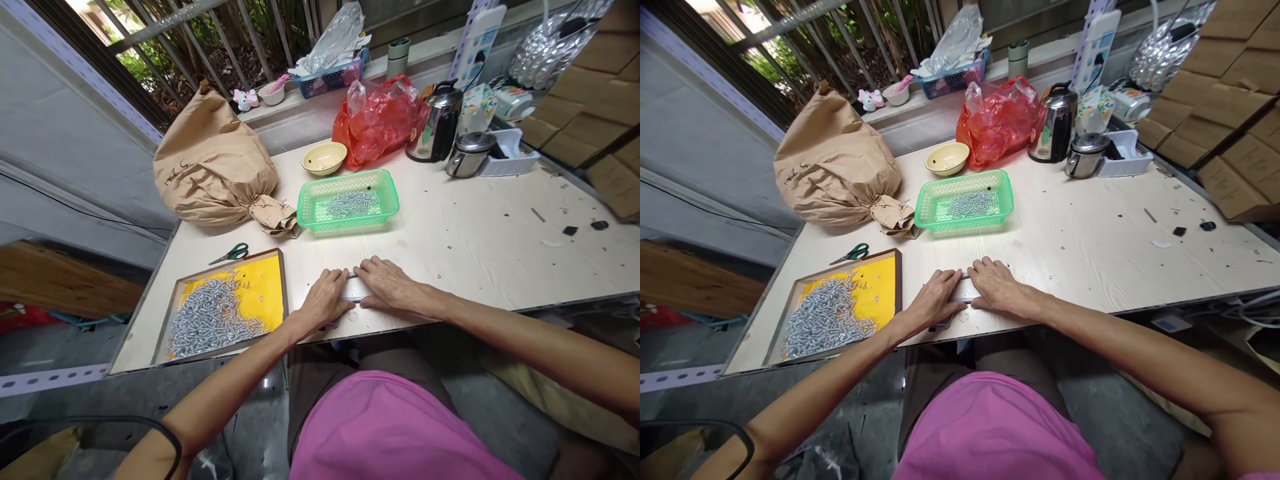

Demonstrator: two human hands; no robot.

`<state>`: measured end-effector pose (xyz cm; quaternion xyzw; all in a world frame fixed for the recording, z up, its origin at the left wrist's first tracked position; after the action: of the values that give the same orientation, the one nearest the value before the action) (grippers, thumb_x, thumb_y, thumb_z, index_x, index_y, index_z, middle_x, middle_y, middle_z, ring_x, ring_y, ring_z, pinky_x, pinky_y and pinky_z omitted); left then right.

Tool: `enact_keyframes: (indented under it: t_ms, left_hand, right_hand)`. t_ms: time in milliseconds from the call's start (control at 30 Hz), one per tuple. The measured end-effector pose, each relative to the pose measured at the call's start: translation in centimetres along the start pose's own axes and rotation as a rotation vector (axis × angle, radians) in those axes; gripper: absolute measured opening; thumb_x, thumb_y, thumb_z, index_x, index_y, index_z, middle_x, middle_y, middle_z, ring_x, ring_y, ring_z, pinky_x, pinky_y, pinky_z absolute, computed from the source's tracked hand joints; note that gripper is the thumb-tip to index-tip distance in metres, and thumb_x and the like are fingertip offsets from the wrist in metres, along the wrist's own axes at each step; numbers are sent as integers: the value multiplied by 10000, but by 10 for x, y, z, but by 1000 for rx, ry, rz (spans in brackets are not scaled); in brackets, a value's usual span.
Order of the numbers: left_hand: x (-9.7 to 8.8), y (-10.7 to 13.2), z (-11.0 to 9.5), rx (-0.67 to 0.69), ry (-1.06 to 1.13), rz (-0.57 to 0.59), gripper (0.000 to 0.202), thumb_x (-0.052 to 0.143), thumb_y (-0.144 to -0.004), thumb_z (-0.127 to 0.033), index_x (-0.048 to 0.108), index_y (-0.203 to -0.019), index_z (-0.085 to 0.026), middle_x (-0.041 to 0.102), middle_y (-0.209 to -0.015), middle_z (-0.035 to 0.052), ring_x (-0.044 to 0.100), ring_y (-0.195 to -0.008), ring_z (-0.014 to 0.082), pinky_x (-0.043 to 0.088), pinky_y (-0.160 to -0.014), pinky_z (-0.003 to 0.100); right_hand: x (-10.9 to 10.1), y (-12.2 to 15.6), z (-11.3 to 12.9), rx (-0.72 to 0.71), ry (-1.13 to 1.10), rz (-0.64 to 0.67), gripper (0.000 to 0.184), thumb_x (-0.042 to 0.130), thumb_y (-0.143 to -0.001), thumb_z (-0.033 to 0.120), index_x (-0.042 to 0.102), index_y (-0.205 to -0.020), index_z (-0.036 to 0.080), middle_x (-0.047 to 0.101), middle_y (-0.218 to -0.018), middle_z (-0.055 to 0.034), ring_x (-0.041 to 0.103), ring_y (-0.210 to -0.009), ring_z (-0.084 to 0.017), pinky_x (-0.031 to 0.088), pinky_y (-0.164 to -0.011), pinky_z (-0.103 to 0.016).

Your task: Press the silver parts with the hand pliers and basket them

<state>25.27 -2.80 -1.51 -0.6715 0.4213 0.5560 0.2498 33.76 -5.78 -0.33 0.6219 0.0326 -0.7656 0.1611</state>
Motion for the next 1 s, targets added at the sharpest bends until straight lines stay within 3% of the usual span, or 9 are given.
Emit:
enact_keyframes:
  t_ms: [133,300,500,633,733,800,900,1000]
  left_hand:
    - [-2,-3,2,-70,-29,14,393,647,-798,-352,558,-1128,-159,588,-1046,88,503,-1009,254,452,-825,356]
    - [-2,0,3,-146,-21,-31,235,625,-821,-335,602,-1017,-207,594,-975,42,510,-965,216,443,-727,309]
    - [-1,-1,3,-162,-6,-38,143,595,-846,-311,630,-943,-212,602,-935,35,518,-946,208,450,-720,309]
    - [-1,3,3,-163,-31,-84,256,605,-835,-320,597,-1068,-213,614,-1018,48,526,-995,229,481,-775,339]
    - [4,13,-6,-139,-29,-172,388,593,-843,-273,519,-1211,-175,555,-1254,103,492,-1157,263,463,-924,398]
    - [10,22,-21,-69,-15,-238,400,556,-865,-235,489,-1249,-143,482,-1363,143,414,-1283,287,397,-1029,441]
    - [23,33,-44,41,42,-290,411,534,-888,-276,472,-1271,-140,455,-1400,157,323,-1365,304,342,-1082,474]
    - [33,38,-54,46,114,-306,449,527,-895,-353,454,-1291,-155,478,-1386,151,353,-1352,298,325,-1092,487]
  right_hand:
    - [-1,-3,0,17,16,-10,341,651,-820,316,601,-1089,113,587,-1069,-129,509,-999,-258,402,-805,-344]
    - [11,-13,-4,-20,2,0,169,615,-849,270,636,-955,140,616,-964,-100,548,-931,-222,387,-762,-303]
    - [19,-12,-4,-39,-45,32,130,544,-898,261,631,-917,167,630,-927,-76,568,-859,-191,372,-706,-280]
    - [6,-9,-8,-29,-14,-32,207,609,-854,316,639,-991,165,615,-980,-93,546,-909,-218,386,-732,-296]
    - [-1,-9,-13,-103,-40,-30,420,689,-763,466,638,-1039,154,597,-994,-111,531,-930,-240,397,-743,-306]
    - [0,-9,-17,-157,-91,-20,407,627,-808,497,645,-1031,157,597,-959,-103,536,-904,-225,396,-741,-298]
    - [3,-13,-25,-138,-108,-86,240,519,-905,343,656,-988,165,601,-940,-91,535,-895,-204,382,-745,-286]
    - [7,-21,-32,-71,-31,-174,154,521,-895,235,653,-888,157,615,-912,-86,526,-888,-207,364,-745,-294]
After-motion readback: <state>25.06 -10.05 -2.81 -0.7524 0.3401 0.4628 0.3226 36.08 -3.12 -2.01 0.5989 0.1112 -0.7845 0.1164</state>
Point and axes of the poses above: each hand's wrist, its own y-axis away from the middle knuckle, its own x-axis out of the palm, z = x × y, the point moved 8 cm from there along -y, towards the middle knuckle
